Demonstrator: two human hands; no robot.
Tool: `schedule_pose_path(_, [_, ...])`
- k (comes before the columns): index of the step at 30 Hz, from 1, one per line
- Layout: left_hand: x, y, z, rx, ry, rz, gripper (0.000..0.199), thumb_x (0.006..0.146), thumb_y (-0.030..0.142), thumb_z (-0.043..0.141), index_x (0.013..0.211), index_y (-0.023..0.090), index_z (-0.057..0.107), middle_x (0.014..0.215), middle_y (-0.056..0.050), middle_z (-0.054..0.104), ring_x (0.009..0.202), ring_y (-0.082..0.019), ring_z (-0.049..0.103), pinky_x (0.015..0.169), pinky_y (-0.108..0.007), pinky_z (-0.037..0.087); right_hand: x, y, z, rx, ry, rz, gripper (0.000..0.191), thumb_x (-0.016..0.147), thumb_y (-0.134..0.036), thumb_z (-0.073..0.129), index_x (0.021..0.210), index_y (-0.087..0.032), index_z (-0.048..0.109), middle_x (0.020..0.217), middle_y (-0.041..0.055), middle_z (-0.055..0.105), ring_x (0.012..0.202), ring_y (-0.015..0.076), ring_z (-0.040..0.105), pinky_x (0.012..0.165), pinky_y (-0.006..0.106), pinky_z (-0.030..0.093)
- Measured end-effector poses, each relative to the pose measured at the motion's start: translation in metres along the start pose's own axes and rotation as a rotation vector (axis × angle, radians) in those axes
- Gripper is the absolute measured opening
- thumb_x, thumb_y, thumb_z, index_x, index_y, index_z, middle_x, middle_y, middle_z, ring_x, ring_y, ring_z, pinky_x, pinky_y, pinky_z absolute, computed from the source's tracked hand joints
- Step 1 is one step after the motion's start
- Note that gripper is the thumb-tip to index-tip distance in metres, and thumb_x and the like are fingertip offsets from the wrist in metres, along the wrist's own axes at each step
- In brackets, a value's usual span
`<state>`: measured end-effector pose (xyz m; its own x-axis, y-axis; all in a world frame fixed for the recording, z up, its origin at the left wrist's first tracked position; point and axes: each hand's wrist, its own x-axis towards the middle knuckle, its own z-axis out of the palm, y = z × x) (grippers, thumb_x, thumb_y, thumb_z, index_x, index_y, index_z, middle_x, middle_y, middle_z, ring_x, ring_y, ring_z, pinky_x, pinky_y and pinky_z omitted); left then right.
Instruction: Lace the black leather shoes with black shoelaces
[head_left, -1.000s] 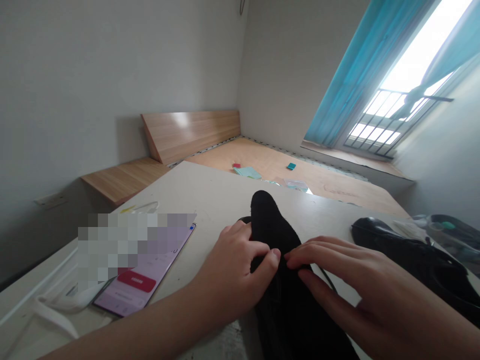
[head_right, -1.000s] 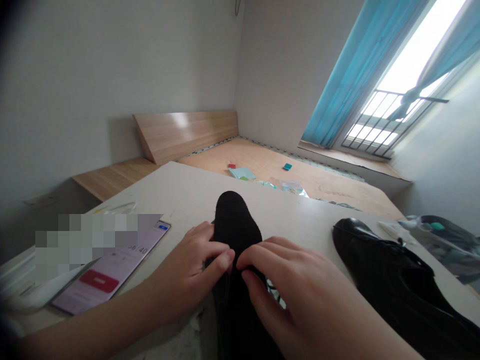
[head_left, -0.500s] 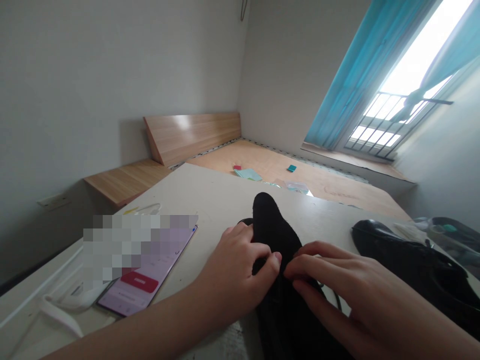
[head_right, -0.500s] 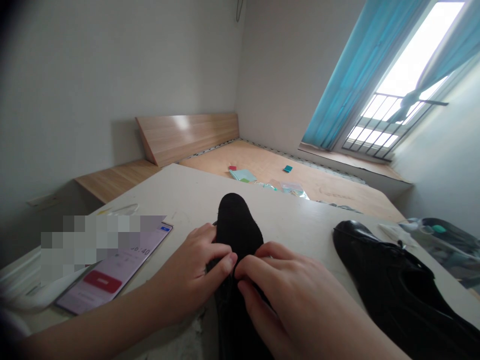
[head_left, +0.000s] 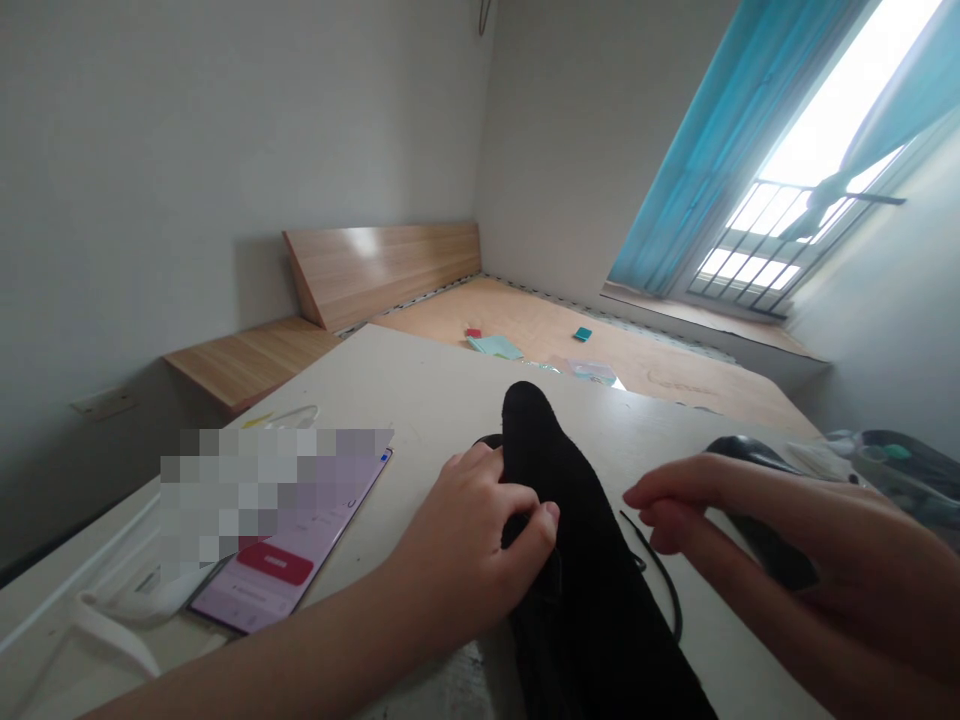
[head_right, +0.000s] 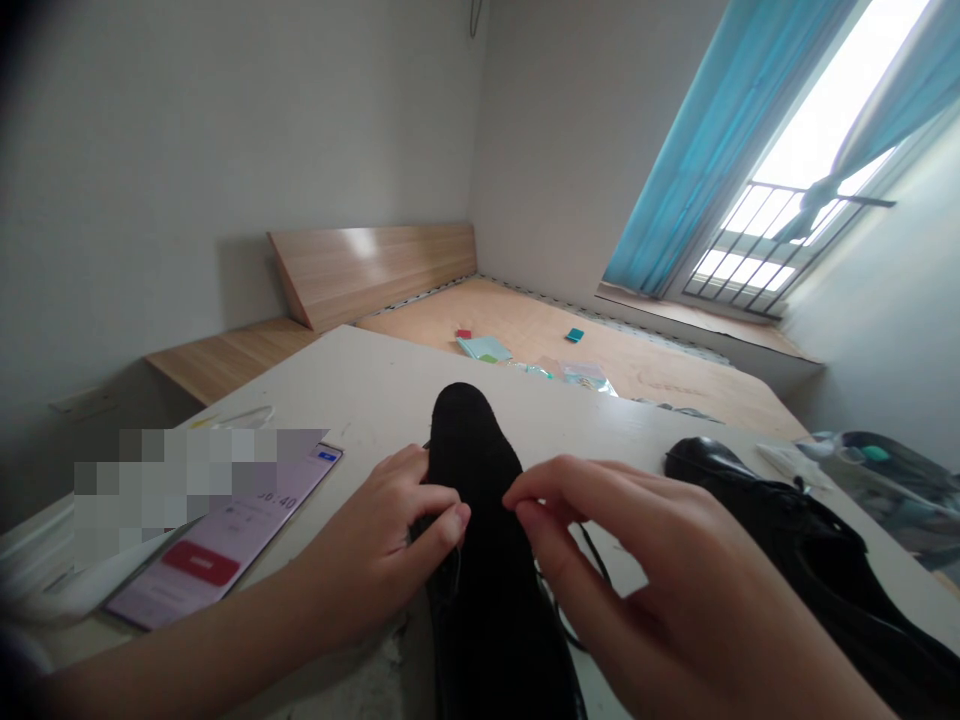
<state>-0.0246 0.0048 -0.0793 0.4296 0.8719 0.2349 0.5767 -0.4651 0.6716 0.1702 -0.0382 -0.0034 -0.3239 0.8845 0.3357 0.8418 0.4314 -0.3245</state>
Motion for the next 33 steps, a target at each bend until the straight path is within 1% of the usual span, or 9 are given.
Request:
schedule_pose_path(2, [0.001, 0.0, 0.001, -0.002, -0.004, 0.0, 0.039, 0.092, 0.036, 0.042, 0.062, 0.018, 0.06, 0.079, -0.004, 0.052, 0.087, -0.022, 0.049, 0.08, -0.038, 0.034, -0.002, 0.002, -0.004, -0.055, 0.083, 0.04, 0.021, 0.093, -0.044, 0.049, 0.089, -0.03, 0.064, 0.077, -0.0017, 0.072, 0.064, 0.0183, 0.069, 0.043, 0.022, 0.052])
schedule_pose_path(5, [0.002, 0.001, 0.001, 0.0, -0.016, 0.001, 0.038, 0.092, 0.033, 0.041, 0.062, 0.018, 0.06, 0.079, -0.004, 0.053, 0.089, -0.022, 0.049, 0.081, -0.038, 0.034, -0.003, 0.002, -0.01, -0.125, 0.135, 0.05, 0.023, 0.093, -0.046, 0.047, 0.085, -0.031, 0.062, 0.077, -0.0018, 0.072, 0.066, 0.0189, 0.069, 0.035, 0.021, 0.049])
schedule_pose_path(9, [0.002, 0.002, 0.001, -0.002, -0.025, -0.003, 0.038, 0.092, 0.033, 0.041, 0.063, 0.019, 0.062, 0.079, -0.004, 0.052, 0.089, -0.022, 0.05, 0.081, -0.038, 0.035, -0.002, 0.003, -0.015, -0.11, 0.149, 0.125, 0.024, 0.094, -0.046, 0.045, 0.082, -0.031, 0.061, 0.08, -0.002, 0.072, 0.064, 0.0176, 0.068, 0.03, 0.019, 0.045])
schedule_pose_path(15, [0.002, 0.002, 0.001, -0.004, -0.022, -0.001, 0.037, 0.091, 0.032, 0.041, 0.063, 0.019, 0.063, 0.08, -0.004, 0.053, 0.089, -0.022, 0.05, 0.082, -0.038, 0.035, 0.001, 0.011, -0.012, -0.105, 0.131, 0.033, 0.02, 0.093, -0.043, 0.048, 0.082, -0.032, 0.061, 0.081, -0.0033, 0.073, 0.061, 0.0175, 0.068, 0.027, 0.02, 0.042])
schedule_pose_path(21, [0.002, 0.001, 0.001, -0.009, -0.029, -0.004, 0.037, 0.09, 0.031, 0.041, 0.063, 0.019, 0.064, 0.079, -0.004, 0.053, 0.089, -0.022, 0.05, 0.081, -0.039, 0.035, 0.006, 0.016, -0.008, -0.075, 0.076, 0.016, 0.023, 0.094, -0.042, 0.046, 0.088, -0.03, 0.065, 0.074, -0.0018, 0.072, 0.065, 0.0194, 0.07, 0.038, 0.024, 0.049])
schedule_pose_path(24, [0.004, 0.001, 0.001, -0.008, -0.027, -0.006, 0.037, 0.09, 0.031, 0.041, 0.063, 0.019, 0.064, 0.079, -0.004, 0.053, 0.089, -0.022, 0.049, 0.082, -0.039, 0.035, 0.009, 0.022, -0.006, -0.125, 0.004, 0.021, 0.025, 0.094, -0.042, 0.044, 0.09, -0.029, 0.065, 0.073, -0.0007, 0.071, 0.061, 0.0204, 0.069, 0.041, 0.027, 0.048])
schedule_pose_path(27, [0.004, 0.002, 0.001, 0.006, -0.027, -0.007, 0.037, 0.09, 0.031, 0.041, 0.063, 0.019, 0.064, 0.079, -0.005, 0.053, 0.089, -0.023, 0.049, 0.081, -0.039, 0.035, 0.012, 0.032, 0.001, -0.291, -0.139, 0.03, 0.028, 0.094, -0.034, 0.038, 0.094, -0.027, 0.065, 0.071, 0.0012, 0.071, 0.059, 0.0227, 0.068, 0.048, 0.032, 0.048])
schedule_pose_path(30, [0.003, 0.003, 0.001, 0.007, -0.022, -0.01, 0.037, 0.09, 0.031, 0.042, 0.064, 0.02, 0.065, 0.078, -0.005, 0.053, 0.089, -0.023, 0.05, 0.081, -0.039, 0.035, 0.013, 0.045, 0.011, -0.436, -0.293, 0.055, 0.023, 0.091, -0.03, 0.046, 0.097, -0.026, 0.067, 0.067, 0.0018, 0.071, 0.055, 0.0232, 0.067, 0.049, 0.032, 0.045])
schedule_pose_path(33, [0.002, 0.003, 0.001, -0.006, -0.022, -0.008, 0.036, 0.089, 0.03, 0.042, 0.064, 0.02, 0.065, 0.078, -0.004, 0.053, 0.089, -0.023, 0.05, 0.082, -0.039, 0.036, 0.008, 0.056, 0.027, -0.42, -0.441, 0.057, 0.027, 0.081, -0.024, 0.062, 0.107, -0.023, 0.067, 0.087, 0.0054, 0.076, 0.069, 0.0251, 0.072, 0.058, 0.033, 0.051])
